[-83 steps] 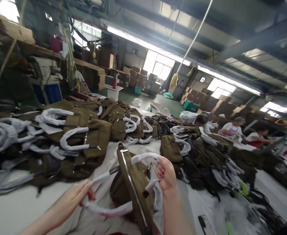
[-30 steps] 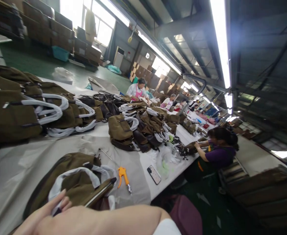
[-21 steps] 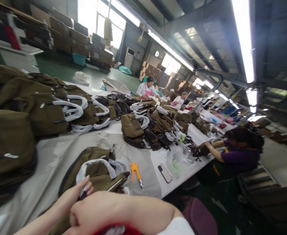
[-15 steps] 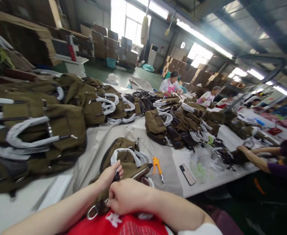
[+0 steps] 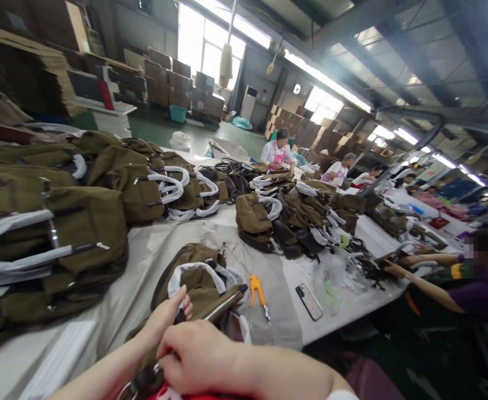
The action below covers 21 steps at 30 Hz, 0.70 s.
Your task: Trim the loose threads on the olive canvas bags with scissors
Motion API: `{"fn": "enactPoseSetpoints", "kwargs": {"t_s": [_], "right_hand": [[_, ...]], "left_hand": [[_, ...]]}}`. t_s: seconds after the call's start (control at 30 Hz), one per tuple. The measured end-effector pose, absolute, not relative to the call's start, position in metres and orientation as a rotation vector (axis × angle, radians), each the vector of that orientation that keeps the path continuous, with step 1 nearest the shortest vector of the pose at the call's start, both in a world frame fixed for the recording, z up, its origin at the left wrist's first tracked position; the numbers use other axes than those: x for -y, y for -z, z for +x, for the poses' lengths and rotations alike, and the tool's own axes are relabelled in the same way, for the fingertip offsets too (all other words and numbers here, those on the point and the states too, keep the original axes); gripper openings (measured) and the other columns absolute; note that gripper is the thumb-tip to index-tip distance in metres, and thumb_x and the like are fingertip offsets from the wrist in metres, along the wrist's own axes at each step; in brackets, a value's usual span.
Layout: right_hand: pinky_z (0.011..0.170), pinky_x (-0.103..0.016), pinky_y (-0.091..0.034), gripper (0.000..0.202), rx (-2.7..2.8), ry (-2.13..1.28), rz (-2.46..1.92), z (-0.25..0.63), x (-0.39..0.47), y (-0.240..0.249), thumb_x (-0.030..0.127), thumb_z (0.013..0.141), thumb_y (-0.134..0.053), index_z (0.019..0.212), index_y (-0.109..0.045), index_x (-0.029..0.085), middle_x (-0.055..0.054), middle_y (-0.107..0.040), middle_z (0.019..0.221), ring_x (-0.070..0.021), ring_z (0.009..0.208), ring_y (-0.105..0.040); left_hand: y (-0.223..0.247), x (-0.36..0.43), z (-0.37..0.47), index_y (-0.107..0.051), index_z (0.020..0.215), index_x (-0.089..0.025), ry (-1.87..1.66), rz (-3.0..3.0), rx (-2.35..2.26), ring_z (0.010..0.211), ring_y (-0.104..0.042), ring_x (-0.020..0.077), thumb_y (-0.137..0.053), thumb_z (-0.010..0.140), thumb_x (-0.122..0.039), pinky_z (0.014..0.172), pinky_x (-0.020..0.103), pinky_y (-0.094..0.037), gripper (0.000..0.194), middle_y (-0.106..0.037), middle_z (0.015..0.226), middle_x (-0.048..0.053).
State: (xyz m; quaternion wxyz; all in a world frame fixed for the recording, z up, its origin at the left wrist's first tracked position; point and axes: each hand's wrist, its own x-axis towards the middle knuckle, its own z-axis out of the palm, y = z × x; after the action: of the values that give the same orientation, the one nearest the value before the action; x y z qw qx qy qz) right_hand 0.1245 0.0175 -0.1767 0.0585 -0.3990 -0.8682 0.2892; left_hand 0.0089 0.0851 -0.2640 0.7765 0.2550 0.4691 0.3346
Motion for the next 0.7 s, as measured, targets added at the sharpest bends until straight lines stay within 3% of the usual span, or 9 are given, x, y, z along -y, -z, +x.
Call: {"fn": "enactPoseSetpoints", "kwargs": {"t_s": [0.07,0.17,0.3,0.37,0.47,0.53,0.6,0.7], "right_hand": [[0.078,-0.028,-0.053,0.017,2.679,-0.735,-1.273,0.137,-0.029,0.18,0.026,0.086,-0.054,0.095,-0.066,0.019,-0.006,-0.074,0.094,-0.0215,0.089,-0.07],[0.08,-0.031,-0.052,0.018,2.585,-0.519,-1.813,0.177,-0.065,0.184,0.014,0.085,-0.053,0.097,-0.066,0.014,-0.014,-0.072,0.1,-0.0245,0.093,-0.069],[0.081,-0.034,-0.052,0.025,2.379,-0.448,-2.181,0.226,-0.102,0.19,0.006,0.088,-0.044,0.097,-0.067,0.008,-0.021,-0.07,0.101,-0.0267,0.094,-0.069],[0.089,-0.031,-0.05,0.022,2.408,-0.443,-2.055,0.23,-0.099,0.191,0.012,0.088,-0.049,0.101,-0.068,0.013,-0.015,-0.07,0.108,-0.0232,0.103,-0.066],[0.097,-0.024,-0.046,0.026,2.65,-0.62,-1.435,0.215,-0.078,0.197,0.022,0.083,-0.06,0.107,-0.068,0.021,-0.005,-0.07,0.111,-0.0181,0.108,-0.063],[0.092,-0.026,-0.048,0.029,2.813,-0.741,-1.152,0.203,-0.066,0.205,0.024,0.08,-0.059,0.106,-0.07,0.019,-0.007,-0.071,0.105,-0.0199,0.102,-0.065],[0.085,-0.028,-0.051,0.031,2.926,-0.822,-1.152,0.197,-0.062,0.214,0.027,0.083,-0.055,0.107,-0.071,0.016,-0.01,-0.072,0.104,-0.0224,0.097,-0.066],[0.078,-0.027,-0.051,0.04,2.985,-0.989,-1.078,0.195,-0.065,0.228,0.037,0.084,-0.057,0.118,-0.067,0.019,-0.008,-0.073,0.11,-0.0225,0.097,-0.067]], "left_hand": [[0.253,-0.082,0.005,-0.036,0.046,-0.021,-0.742,0.641,-1.066,0.044,-0.038,0.0088,-0.07,0.045,-0.083,0.05,0.024,-0.034,0.071,-0.041,0.043,-0.003],[0.234,-0.078,-0.002,-0.038,0.048,-0.021,-0.743,0.791,-1.123,0.046,-0.038,0.0099,-0.067,0.05,-0.083,0.053,0.025,-0.036,0.069,-0.041,0.044,-0.003],[0.218,-0.077,-0.006,-0.038,0.049,-0.022,-0.755,0.925,-1.158,0.049,-0.044,0.013,-0.058,0.054,-0.088,0.056,0.029,-0.04,0.069,-0.043,0.046,-0.002],[0.216,-0.079,-0.006,-0.038,0.048,-0.023,-0.759,0.965,-1.195,0.049,-0.043,0.0135,-0.053,0.055,-0.09,0.057,0.03,-0.04,0.07,-0.042,0.047,-0.002],[0.217,-0.085,-0.004,-0.036,0.047,-0.023,-0.727,1.019,-1.235,0.047,-0.042,0.0133,-0.048,0.055,-0.092,0.057,0.03,-0.041,0.07,-0.04,0.046,-0.003],[0.218,-0.089,-0.003,-0.035,0.047,-0.024,-0.711,1.077,-1.247,0.047,-0.042,0.0139,-0.042,0.057,-0.092,0.057,0.031,-0.042,0.07,-0.039,0.046,-0.002],[0.22,-0.093,-0.007,-0.036,0.046,-0.024,-0.671,1.195,-1.297,0.049,-0.045,0.0156,-0.037,0.062,-0.09,0.059,0.031,-0.044,0.068,-0.041,0.046,-0.001],[0.221,-0.093,-0.016,-0.053,0.053,-0.021,-0.486,1.531,-1.471,0.059,-0.058,0.0206,-0.051,0.067,-0.075,0.064,0.03,-0.048,0.056,-0.058,0.054,0.003]]}}
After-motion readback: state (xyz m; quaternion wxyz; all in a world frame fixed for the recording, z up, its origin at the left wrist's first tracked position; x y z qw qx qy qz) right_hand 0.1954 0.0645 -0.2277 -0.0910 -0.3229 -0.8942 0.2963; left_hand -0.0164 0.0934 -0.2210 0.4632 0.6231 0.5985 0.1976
